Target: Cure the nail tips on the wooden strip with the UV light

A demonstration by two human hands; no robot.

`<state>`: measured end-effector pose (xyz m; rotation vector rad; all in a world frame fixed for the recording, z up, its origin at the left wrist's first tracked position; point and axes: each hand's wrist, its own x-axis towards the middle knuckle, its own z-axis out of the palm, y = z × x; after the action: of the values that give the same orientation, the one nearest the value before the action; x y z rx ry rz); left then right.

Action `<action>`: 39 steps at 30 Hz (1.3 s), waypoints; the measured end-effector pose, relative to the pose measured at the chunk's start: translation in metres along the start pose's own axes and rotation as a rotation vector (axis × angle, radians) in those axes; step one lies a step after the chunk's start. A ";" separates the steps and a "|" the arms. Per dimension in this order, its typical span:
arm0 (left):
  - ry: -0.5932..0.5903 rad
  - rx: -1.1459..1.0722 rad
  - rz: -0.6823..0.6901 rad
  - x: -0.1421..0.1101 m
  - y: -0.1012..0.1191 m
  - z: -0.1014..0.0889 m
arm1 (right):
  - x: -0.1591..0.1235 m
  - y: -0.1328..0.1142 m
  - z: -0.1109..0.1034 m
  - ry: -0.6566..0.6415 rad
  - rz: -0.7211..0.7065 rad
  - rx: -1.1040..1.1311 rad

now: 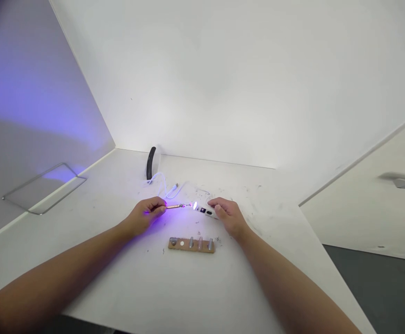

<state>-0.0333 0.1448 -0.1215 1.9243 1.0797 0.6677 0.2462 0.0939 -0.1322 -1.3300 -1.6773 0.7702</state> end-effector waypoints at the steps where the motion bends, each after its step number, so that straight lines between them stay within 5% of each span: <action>1: -0.002 -0.006 -0.003 0.000 0.000 0.000 | 0.000 0.000 0.000 -0.001 0.003 0.002; 39: 0.052 -0.050 -0.006 0.000 -0.009 0.001 | 0.002 -0.004 0.003 0.031 0.022 0.097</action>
<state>-0.0362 0.1476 -0.1292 1.8696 1.0902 0.7388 0.2413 0.0946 -0.1300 -1.2884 -1.5833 0.8298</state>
